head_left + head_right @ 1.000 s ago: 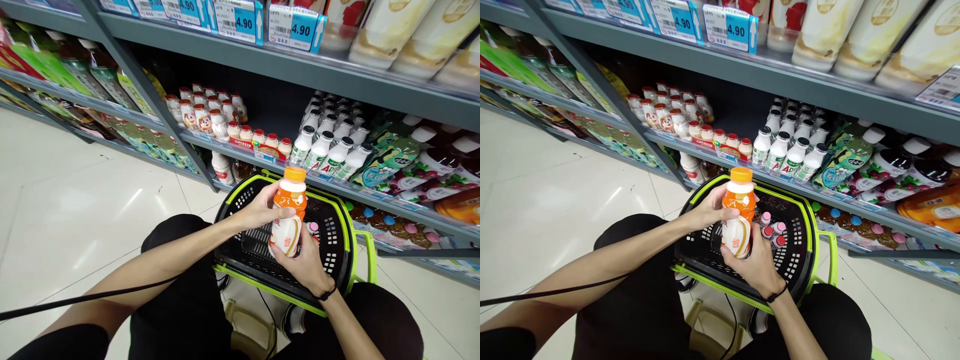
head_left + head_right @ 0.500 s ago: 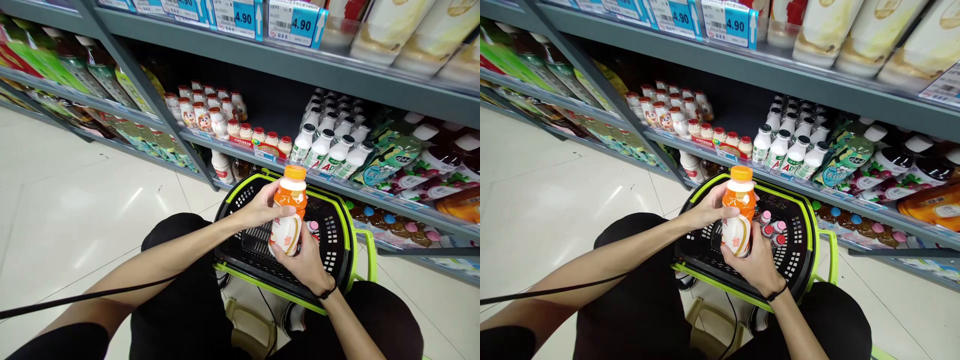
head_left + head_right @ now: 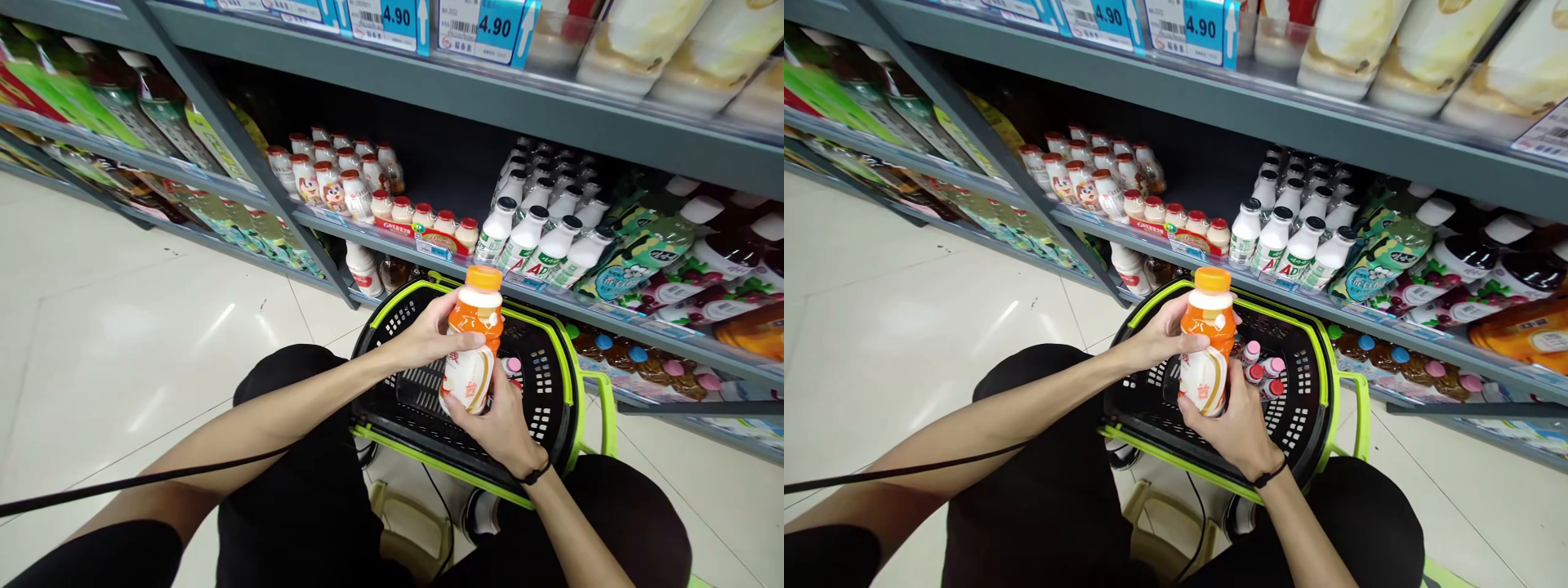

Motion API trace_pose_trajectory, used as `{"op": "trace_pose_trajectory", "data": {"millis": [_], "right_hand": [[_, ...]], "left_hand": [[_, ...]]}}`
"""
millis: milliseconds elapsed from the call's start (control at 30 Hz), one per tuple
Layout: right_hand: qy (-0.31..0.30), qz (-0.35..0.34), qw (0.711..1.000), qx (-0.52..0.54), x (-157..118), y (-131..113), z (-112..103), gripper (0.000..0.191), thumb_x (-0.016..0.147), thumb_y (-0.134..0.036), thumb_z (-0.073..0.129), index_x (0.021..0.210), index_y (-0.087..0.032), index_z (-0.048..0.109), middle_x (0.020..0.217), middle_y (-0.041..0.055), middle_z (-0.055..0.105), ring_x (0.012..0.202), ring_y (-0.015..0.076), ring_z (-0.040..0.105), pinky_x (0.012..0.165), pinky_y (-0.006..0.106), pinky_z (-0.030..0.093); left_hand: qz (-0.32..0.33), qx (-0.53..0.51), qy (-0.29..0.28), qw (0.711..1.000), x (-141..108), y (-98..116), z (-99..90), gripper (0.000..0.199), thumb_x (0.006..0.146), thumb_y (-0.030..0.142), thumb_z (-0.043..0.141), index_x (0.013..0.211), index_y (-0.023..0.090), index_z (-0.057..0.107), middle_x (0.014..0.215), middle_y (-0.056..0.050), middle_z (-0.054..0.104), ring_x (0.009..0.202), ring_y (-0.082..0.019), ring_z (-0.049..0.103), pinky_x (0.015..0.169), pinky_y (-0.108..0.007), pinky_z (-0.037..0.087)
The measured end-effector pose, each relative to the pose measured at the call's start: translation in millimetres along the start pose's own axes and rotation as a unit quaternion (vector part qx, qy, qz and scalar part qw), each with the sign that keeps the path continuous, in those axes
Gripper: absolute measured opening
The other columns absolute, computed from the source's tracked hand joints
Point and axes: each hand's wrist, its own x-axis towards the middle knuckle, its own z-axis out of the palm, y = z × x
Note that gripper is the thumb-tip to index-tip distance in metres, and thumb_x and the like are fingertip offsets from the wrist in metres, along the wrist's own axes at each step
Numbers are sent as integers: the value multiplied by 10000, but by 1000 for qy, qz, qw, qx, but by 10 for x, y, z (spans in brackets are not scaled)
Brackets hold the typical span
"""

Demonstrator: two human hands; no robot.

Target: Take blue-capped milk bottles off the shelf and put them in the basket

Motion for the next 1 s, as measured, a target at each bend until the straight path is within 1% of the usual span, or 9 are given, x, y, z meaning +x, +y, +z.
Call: {"op": "trace_pose_trajectory", "data": {"millis": [133,467,667,867,1000], "right_hand": [[3,0,1000,2,3,8,6,535,788,-406,776,1210,-187,531,962,94,784,751,227,759,586,278,593],[14,-4,1000,-13,8,-26,13,499,787,-403,762,1179,-187,541,900,74,777,691,215,746,588,286,594],[5,7,1000,-2,-3,-21,11,493,784,-400,773,1166,-192,542,903,69,777,696,212,745,581,278,590],[10,3,1000,-6,5,-34,4,479,783,-395,771,1150,-194,539,878,60,767,667,205,730,570,279,580],[6,10,1000,-1,4,-38,2,493,779,-399,778,1155,-197,531,885,66,763,680,216,731,586,296,583]], "left_hand": [[0,-8,-4,1000,6,-2,1,588,757,416,849,1203,146,578,1122,-115,701,967,-219,671,855,-321,512],[0,-14,-4,1000,7,-1,4,630,755,405,854,1248,145,560,1146,-120,685,991,-215,662,878,-313,506],[-4,-12,-4,1000,7,-18,6,649,752,420,855,1260,144,562,1153,-125,690,995,-223,667,878,-318,507],[-2,-10,5,1000,1,-25,11,631,735,432,866,1214,141,576,1124,-117,694,966,-212,663,862,-312,505],[-1,-5,3,1000,2,-25,13,608,741,441,858,1198,147,585,1124,-113,699,967,-215,668,854,-311,509]]}}
